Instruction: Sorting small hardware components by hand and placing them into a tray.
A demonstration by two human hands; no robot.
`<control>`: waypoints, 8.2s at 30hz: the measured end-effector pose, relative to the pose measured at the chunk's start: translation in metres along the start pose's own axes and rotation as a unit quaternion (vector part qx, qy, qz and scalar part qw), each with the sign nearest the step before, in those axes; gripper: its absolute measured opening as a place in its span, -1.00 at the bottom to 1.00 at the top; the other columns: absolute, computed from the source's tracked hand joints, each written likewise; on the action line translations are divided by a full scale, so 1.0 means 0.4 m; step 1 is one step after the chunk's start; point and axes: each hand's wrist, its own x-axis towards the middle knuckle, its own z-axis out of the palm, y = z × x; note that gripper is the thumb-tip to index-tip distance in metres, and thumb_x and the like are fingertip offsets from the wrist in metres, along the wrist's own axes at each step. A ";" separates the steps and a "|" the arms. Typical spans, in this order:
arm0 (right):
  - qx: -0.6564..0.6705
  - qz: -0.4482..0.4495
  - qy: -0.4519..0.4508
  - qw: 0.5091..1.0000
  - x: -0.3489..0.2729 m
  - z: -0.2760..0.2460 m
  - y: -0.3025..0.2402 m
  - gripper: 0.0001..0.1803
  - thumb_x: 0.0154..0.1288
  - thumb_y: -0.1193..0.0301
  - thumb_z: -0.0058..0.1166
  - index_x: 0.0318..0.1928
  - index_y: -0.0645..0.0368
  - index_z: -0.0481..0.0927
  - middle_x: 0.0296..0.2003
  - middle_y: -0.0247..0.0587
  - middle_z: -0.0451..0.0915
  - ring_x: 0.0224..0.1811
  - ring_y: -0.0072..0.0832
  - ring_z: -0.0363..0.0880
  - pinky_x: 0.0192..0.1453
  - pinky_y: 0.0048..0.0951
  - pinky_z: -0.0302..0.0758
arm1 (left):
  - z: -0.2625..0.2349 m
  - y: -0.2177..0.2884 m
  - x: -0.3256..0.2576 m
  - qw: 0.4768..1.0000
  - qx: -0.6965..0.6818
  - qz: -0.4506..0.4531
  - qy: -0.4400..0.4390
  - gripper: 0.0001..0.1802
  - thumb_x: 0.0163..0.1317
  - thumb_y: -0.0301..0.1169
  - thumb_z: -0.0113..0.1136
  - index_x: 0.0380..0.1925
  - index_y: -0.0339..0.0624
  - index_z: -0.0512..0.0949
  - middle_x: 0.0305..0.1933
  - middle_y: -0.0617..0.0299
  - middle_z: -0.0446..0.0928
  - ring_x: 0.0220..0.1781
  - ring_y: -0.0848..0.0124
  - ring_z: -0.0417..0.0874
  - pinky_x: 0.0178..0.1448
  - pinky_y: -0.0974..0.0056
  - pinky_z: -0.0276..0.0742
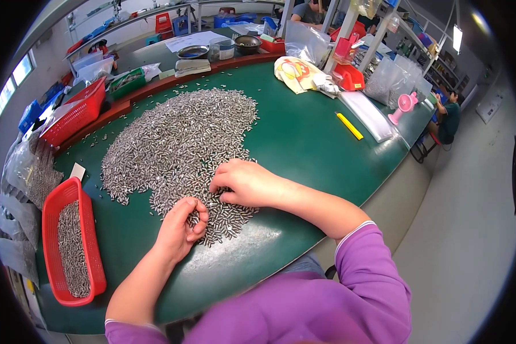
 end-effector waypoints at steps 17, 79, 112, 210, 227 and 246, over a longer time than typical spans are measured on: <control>-0.001 0.094 -0.118 0.989 -0.006 -0.042 -0.007 -0.72 0.06 0.39 0.19 -0.16 0.13 0.59 -0.21 -0.16 0.53 -0.08 -0.22 0.52 0.00 -0.24 0.47 | -0.009 -0.003 0.004 0.999 -0.036 -0.001 -0.038 -0.90 0.22 -0.53 -0.05 -0.26 -0.19 0.35 -0.33 0.16 0.44 -0.54 0.52 0.32 -0.63 0.51 0.14; 0.284 0.007 0.066 0.957 0.019 0.024 -0.063 -0.91 0.21 0.46 0.15 -0.26 0.12 0.63 -0.24 -0.29 0.50 -0.13 -0.46 0.50 -0.06 -0.46 0.46 | -0.003 0.004 0.003 0.999 -0.039 -0.001 -0.034 -0.87 0.31 -0.44 -0.08 -0.16 -0.16 0.38 -0.34 0.24 0.43 -0.56 0.57 0.31 -0.63 0.54 0.12; 0.141 -0.087 0.069 0.984 0.011 0.020 -0.048 -0.80 0.15 0.38 0.17 -0.21 0.14 0.56 -0.28 -0.23 0.54 -0.14 -0.25 0.52 -0.01 -0.30 0.46 | 0.001 0.005 -0.001 0.999 -0.005 -0.011 -0.037 -0.84 0.37 -0.32 -0.02 -0.19 -0.17 0.35 -0.33 0.26 0.42 -0.56 0.59 0.30 -0.64 0.55 0.10; 0.099 -0.135 0.099 0.981 0.020 0.006 -0.060 -0.68 0.05 0.45 0.18 -0.11 0.05 0.58 -0.30 -0.30 0.56 -0.18 -0.29 0.51 -0.08 -0.30 0.47 | -0.002 -0.002 0.003 0.999 -0.017 -0.002 -0.045 -0.90 0.36 -0.38 0.01 -0.19 -0.12 0.38 -0.33 0.27 0.43 -0.55 0.60 0.33 -0.64 0.59 0.11; -0.002 -0.026 0.009 1.000 0.011 0.058 0.013 -0.84 0.09 0.39 0.17 -0.27 0.09 0.58 -0.33 -0.24 0.54 -0.16 -0.22 0.48 -0.05 -0.24 0.44 | -0.011 0.003 0.005 0.999 -0.030 -0.031 -0.011 -0.80 0.35 -0.34 -0.21 -0.24 -0.21 0.37 -0.34 0.14 0.39 -0.56 0.47 0.27 -0.64 0.48 0.09; 0.136 -0.111 0.095 0.980 0.023 0.008 -0.055 -0.58 0.10 0.41 0.20 0.04 -0.04 0.54 -0.28 -0.30 0.57 -0.19 -0.31 0.51 -0.08 -0.31 0.48 | -0.004 0.000 0.003 0.998 -0.020 -0.011 -0.052 -0.87 0.37 -0.32 0.01 -0.21 -0.11 0.37 -0.34 0.29 0.42 -0.54 0.61 0.33 -0.64 0.59 0.10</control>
